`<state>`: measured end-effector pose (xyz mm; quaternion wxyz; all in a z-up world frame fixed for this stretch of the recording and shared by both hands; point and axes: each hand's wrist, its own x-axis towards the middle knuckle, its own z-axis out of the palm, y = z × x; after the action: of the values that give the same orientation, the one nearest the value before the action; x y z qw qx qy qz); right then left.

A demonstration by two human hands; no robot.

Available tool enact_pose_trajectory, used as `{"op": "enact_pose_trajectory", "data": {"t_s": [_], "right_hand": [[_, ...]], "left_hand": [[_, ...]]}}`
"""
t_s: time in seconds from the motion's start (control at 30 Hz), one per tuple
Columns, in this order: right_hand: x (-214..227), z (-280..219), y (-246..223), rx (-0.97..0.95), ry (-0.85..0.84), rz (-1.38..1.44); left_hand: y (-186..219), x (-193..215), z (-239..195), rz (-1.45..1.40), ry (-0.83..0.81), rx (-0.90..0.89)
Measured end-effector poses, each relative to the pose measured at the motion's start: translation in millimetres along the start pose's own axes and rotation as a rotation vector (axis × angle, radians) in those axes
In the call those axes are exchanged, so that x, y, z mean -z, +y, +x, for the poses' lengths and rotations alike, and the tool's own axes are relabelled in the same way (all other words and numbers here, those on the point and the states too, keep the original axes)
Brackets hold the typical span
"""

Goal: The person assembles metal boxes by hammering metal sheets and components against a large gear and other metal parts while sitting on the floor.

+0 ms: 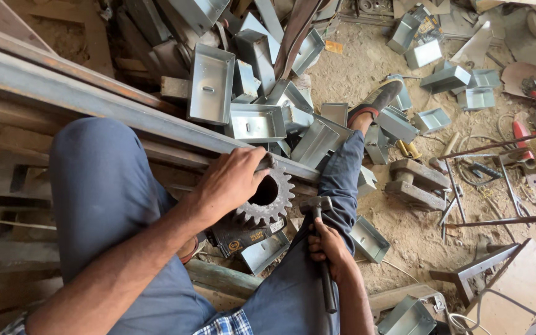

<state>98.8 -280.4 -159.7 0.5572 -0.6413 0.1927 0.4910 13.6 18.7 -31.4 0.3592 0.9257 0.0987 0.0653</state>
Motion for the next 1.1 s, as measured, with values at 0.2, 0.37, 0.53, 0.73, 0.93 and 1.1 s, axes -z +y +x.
{"op": "enact_pose_trajectory", "data": {"t_s": [0.2, 0.37, 0.53, 0.73, 0.93, 1.1], "right_hand": [[-6.2, -5.5, -3.9, -0.014, 0.024, -0.035], [-6.4, -7.0, -6.1, -0.022, 0.016, -0.031], [-7.6, -6.0, -6.5, -0.035, 0.034, -0.042], [-4.4, -1.8, -3.8, -0.039, 0.016, -0.008], [-2.1, -1.5, -3.4, -0.024, 0.016, -0.012], [-6.7, -6.7, -0.6, 0.009, 0.060, 0.002]], "left_hand": [[14.3, 0.8, 0.7, -0.009, 0.046, -0.045], [19.2, 7.6, -0.7, -0.027, -0.003, -0.028], [14.4, 4.2, -1.9, -0.018, 0.045, -0.057], [-1.5, -5.9, 3.7, 0.062, -0.041, 0.089], [-11.7, -10.8, 9.8, 0.152, -0.083, 0.134], [-10.1, -9.3, 11.4, 0.304, -0.074, 0.133]]}}
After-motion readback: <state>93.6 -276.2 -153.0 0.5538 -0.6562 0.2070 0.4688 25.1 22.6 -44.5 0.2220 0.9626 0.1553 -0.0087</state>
